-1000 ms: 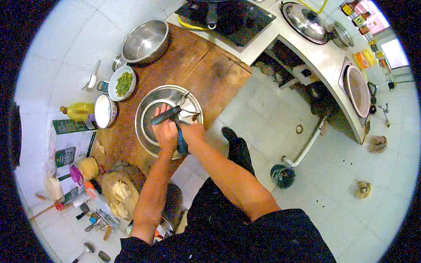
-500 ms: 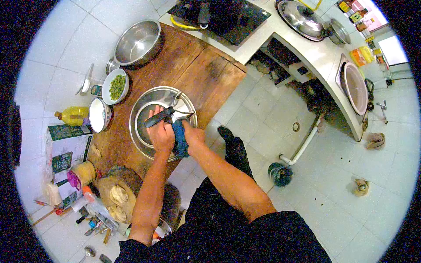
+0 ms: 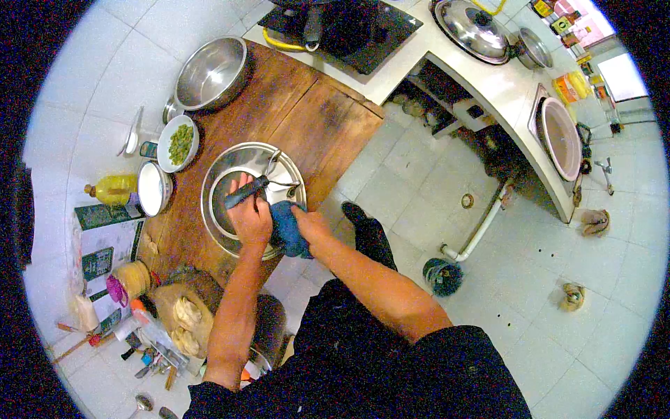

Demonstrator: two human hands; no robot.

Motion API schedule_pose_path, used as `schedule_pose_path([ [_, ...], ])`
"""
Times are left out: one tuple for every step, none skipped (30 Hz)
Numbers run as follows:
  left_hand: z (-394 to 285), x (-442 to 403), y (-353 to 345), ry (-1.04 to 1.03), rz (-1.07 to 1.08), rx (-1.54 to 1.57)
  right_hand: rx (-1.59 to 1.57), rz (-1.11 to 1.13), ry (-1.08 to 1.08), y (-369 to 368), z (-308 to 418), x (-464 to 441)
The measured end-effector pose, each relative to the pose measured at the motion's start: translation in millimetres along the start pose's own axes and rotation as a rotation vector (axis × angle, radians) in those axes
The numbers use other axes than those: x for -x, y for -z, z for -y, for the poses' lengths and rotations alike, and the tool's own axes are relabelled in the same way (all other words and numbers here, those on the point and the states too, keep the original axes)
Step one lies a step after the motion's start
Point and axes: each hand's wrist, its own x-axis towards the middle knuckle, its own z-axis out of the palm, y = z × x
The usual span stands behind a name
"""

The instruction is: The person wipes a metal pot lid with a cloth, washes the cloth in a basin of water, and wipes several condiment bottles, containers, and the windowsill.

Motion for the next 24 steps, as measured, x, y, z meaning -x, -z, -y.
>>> schedule_pose_path([
  [-0.6, 0.0, 1.1, -0.008, 0.001, 0.005, 0.072, 0.027, 0.094, 19.3, 0.9, -6.2],
  [-0.9, -1.0, 1.5, -0.013, 0.001, 0.008, 0.148, 0.056, 0.187, 36.5, 0.8, -15.9],
  [-2.4, -1.6, 4.1, -0.017, -0.009, 0.01, 0.133, 0.111, 0.32, 48.9, -6.7, -47.1],
  [0.2, -1.6, 6.3, -0.013, -0.003, 0.007, 0.41, 0.006, 0.498, 61.0, 21.2, -33.9],
  [6.7, -3.9, 8.9, -0.046, 0.032, 0.003, 0.534, -0.013, 0.694, 68.7, 47.7, -22.1],
  [13.3, -7.3, 11.0, -0.079, 0.067, 0.0, 0.656, -0.033, 0.891, 72.6, 71.4, -15.7],
  [19.7, -9.2, 13.3, -0.089, 0.092, 0.016, 0.655, -0.032, 0.881, 72.7, 91.9, -15.2],
  [20.7, -12.7, 16.2, -0.093, 0.101, 0.016, 0.747, 0.149, 0.937, 70.2, 109.8, -17.3],
  [18.3, -14.1, 17.8, -0.089, 0.103, 0.008, 0.834, 0.339, 0.994, 65.1, 121.4, -22.7],
  [16.0, -15.9, 18.1, -0.085, 0.101, -0.003, 0.831, 0.352, 0.991, 57.0, 128.2, -29.6],
  [16.1, -16.7, 18.2, -0.079, 0.104, -0.012, 1.003, 0.415, 1.065, 46.7, 133.1, -34.9],
  [16.5, -17.0, 17.8, -0.085, 0.104, -0.011, 1.179, 0.479, 1.14, 36.7, 136.5, -38.7],
  [17.1, -17.4, 17.6, -0.089, 0.101, -0.009, 1.207, 0.504, 1.158, 27.7, 138.7, -41.2],
  [18.0, -17.3, 17.8, -0.079, 0.101, -0.016, 1.208, 0.518, 1.158, 23.9, 139.8, -42.6],
  [17.8, -17.2, 18.3, -0.081, 0.092, -0.006, 1.257, 0.474, 1.042, 21.2, 143.7, -39.0],
  [17.6, -18.0, 18.3, -0.083, 0.08, 0.007, 1.307, 0.426, 0.926, 19.5, 148.3, -35.4],
  [17.4, -17.5, 18.9, -0.079, 0.081, 0.003, 1.316, 0.435, 0.923, 19.8, 149.8, -33.4],
  [17.0, -16.5, 19.4, -0.066, 0.084, 0.004, 1.344, 0.413, 0.913, 21.8, 148.1, -32.5],
  [16.4, -17.3, 19.0, -0.064, 0.08, 0.01, 1.372, 0.391, 0.906, 23.9, 147.9, -31.9],
  [16.3, -18.8, 19.5, -0.066, 0.073, 0.012, 1.378, 0.4, 0.908, 24.9, 148.8, -32.1],
  [15.3, -19.4, 20.2, -0.056, 0.073, 0.014, 1.371, 0.391, 0.884, 27.4, 148.0, -34.2],
  [14.8, -20.8, 20.7, -0.053, 0.07, 0.013, 1.365, 0.38, 0.864, 30.3, 148.5, -36.5],
  [14.5, -21.7, 21.2, -0.056, 0.067, 0.017, 1.366, 0.38, 0.865, 35.8, 144.3, -43.4],
  [14.4, -20.8, 22.0, -0.056, 0.066, 0.021, 1.317, 0.311, 0.902, 42.9, 134.1, -55.1],
])
